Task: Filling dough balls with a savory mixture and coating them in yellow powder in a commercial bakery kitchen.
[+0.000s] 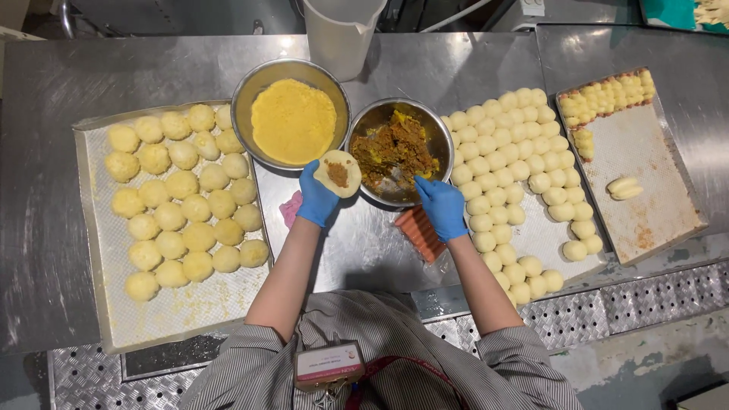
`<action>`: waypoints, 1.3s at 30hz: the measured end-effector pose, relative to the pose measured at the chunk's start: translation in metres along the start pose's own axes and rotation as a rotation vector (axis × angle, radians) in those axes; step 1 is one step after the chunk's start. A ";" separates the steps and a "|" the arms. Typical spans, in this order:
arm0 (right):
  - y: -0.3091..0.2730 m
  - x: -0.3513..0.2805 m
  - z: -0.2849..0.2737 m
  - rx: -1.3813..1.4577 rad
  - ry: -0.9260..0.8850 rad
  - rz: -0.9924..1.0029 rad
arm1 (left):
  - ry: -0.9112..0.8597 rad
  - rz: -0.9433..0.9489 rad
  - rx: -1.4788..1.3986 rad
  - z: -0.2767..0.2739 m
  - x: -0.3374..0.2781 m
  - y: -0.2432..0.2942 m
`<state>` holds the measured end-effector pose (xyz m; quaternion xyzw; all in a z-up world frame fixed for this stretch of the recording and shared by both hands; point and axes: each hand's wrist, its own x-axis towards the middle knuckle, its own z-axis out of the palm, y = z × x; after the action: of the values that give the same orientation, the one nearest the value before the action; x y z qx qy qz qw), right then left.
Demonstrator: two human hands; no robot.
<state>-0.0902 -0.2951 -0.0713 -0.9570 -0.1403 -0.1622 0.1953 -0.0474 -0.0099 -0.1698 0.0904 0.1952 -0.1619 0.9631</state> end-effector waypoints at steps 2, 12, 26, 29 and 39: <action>0.006 -0.002 0.025 -0.112 -0.054 -0.133 | 0.088 0.007 0.039 -0.017 0.001 -0.004; 0.023 -0.029 0.126 -0.193 -0.261 -0.210 | 0.106 -0.166 0.072 -0.050 -0.010 -0.039; 0.007 -0.017 0.078 -0.013 0.014 -0.002 | 0.151 -0.141 0.068 -0.051 -0.018 -0.031; 0.007 -0.030 0.096 -0.088 -0.057 -0.035 | 0.156 -0.158 0.049 -0.052 -0.020 -0.029; -0.006 -0.033 0.092 -0.055 -0.136 -0.132 | 0.067 -0.171 0.012 -0.040 -0.041 -0.021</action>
<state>-0.0991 -0.2578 -0.1615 -0.9595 -0.2113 -0.1129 0.1479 -0.1039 -0.0082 -0.1922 0.0844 0.2332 -0.2415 0.9382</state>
